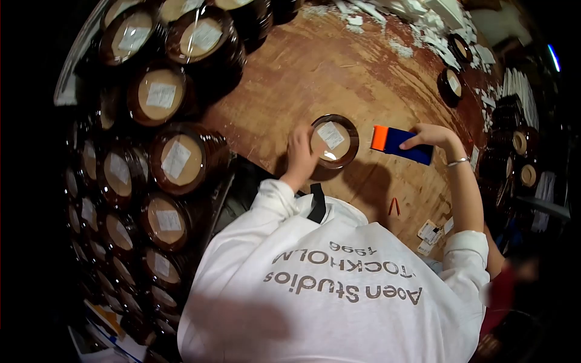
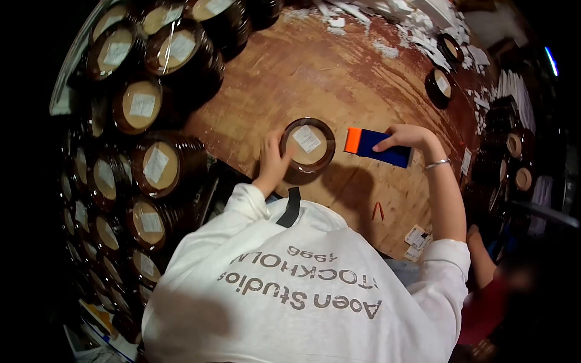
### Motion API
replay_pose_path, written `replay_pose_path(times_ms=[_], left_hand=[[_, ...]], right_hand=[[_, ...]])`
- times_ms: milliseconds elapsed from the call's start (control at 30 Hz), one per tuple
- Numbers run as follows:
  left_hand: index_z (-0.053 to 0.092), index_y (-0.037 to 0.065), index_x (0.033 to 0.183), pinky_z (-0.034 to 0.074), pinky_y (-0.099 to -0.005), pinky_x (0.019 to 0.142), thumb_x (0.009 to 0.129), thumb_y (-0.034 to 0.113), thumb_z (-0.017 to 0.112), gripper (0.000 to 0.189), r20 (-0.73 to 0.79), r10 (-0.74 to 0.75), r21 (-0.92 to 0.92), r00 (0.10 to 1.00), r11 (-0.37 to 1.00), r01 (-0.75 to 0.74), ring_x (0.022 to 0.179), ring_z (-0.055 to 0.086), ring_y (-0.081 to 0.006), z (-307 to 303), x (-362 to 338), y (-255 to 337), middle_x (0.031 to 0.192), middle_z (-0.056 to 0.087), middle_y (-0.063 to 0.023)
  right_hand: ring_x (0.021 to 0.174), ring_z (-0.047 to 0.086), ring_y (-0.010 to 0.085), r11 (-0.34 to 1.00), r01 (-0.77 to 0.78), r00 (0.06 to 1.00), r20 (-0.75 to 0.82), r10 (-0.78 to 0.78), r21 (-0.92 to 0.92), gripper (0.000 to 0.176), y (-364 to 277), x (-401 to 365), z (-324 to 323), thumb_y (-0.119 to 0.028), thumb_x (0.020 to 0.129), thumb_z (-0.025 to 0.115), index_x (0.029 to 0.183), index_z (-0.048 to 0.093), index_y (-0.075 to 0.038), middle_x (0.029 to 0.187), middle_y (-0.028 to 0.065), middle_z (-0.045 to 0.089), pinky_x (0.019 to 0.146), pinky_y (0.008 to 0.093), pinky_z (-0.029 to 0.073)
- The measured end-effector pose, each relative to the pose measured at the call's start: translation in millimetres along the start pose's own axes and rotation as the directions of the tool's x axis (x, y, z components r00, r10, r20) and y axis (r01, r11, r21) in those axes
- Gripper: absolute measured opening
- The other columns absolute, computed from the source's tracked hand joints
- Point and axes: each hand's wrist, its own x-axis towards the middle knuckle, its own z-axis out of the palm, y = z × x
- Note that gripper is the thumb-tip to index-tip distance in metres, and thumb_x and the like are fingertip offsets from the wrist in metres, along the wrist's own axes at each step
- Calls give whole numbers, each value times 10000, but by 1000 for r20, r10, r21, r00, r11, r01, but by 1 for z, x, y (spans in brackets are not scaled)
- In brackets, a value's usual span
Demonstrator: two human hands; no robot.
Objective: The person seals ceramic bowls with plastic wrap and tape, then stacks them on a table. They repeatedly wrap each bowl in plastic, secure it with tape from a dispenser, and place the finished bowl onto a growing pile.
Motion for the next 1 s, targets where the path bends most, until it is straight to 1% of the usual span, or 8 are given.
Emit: replay_pose_path(times_ms=[33, 67, 167, 267, 433, 567, 867, 1000], left_hand=[[521, 1, 968, 391, -391, 771, 666, 171, 647, 368, 211, 283, -33, 936, 959, -283, 888, 497, -337, -3, -3, 4, 938, 525, -159], [532, 16, 913, 395, -394, 772, 631, 143, 654, 332, 417, 309, -122, 855, 951, -284, 871, 504, -328, 3, -13, 19, 926, 525, -138], [510, 19, 929, 391, -351, 835, 655, 119, 580, 300, 457, 585, 37, 670, 740, -671, 918, 505, -261, 29, -27, 35, 955, 531, -121], [494, 5, 985, 379, -338, 869, 707, 106, 501, 296, 600, 398, 229, 694, 745, -626, 951, 496, -247, 52, -25, 13, 977, 532, -121], [491, 5, 1030, 374, -352, 891, 718, 99, 497, 326, 574, 486, 246, 659, 665, -705, 980, 500, -249, 52, -20, -2, 1015, 532, -129], [502, 25, 1058, 402, -384, 868, 674, 148, 660, 433, 649, 449, -70, 615, 839, -539, 1014, 499, -292, 14, 21, 6, 1093, 525, -145], [545, -8, 949, 434, -335, 805, 683, 244, 686, 392, 491, 346, -54, 800, 928, -368, 974, 523, -330, -6, 73, -5, 1080, 541, -167], [550, -2, 933, 444, -306, 725, 700, 239, 680, 359, 513, 94, -70, 853, 995, -67, 820, 573, -256, -3, 82, -3, 901, 595, -142]], right_hand=[[721, 593, 188, 1000, 5, 1000, -5, -4, 27, 607, 5, 5, 2, -379, 601, 709, 943, 568, 102, 826, 129, 615, 692, 261, 454], [738, 593, 192, 999, -20, 999, 43, 18, 44, 592, 9, 10, 3, -376, 613, 703, 945, 572, 97, 850, 140, 614, 701, 265, 454], [730, 595, 193, 995, -28, 999, 47, 24, 97, 575, 29, 29, 9, -376, 621, 702, 945, 581, 83, 867, 135, 617, 701, 268, 453], [730, 596, 188, 984, -4, 1000, 23, 0, 180, 567, 50, 45, 17, -380, 632, 699, 950, 582, 75, 864, 131, 618, 693, 265, 454], [762, 593, 179, 951, -15, 995, 103, -18, 307, 566, 60, 50, 24, -378, 654, 690, 985, 570, 65, 896, 134, 611, 702, 266, 456], [773, 592, 173, 870, 16, 990, 112, -82, 493, 562, 67, 59, 32, -363, 680, 677, 1038, 540, 48, 945, 127, 600, 721, 264, 464], [565, 586, 166, 399, 64, 967, 42, -250, 915, 422, 72, 97, 59, -359, 746, 623, 969, 542, -11, 715, 99, 600, 520, 267, 500], [553, 585, 188, 206, 18, 976, 28, -215, 978, 424, 81, 97, 85, -345, 757, 610, 958, 521, 17, 715, 114, 598, 520, 285, 515]])
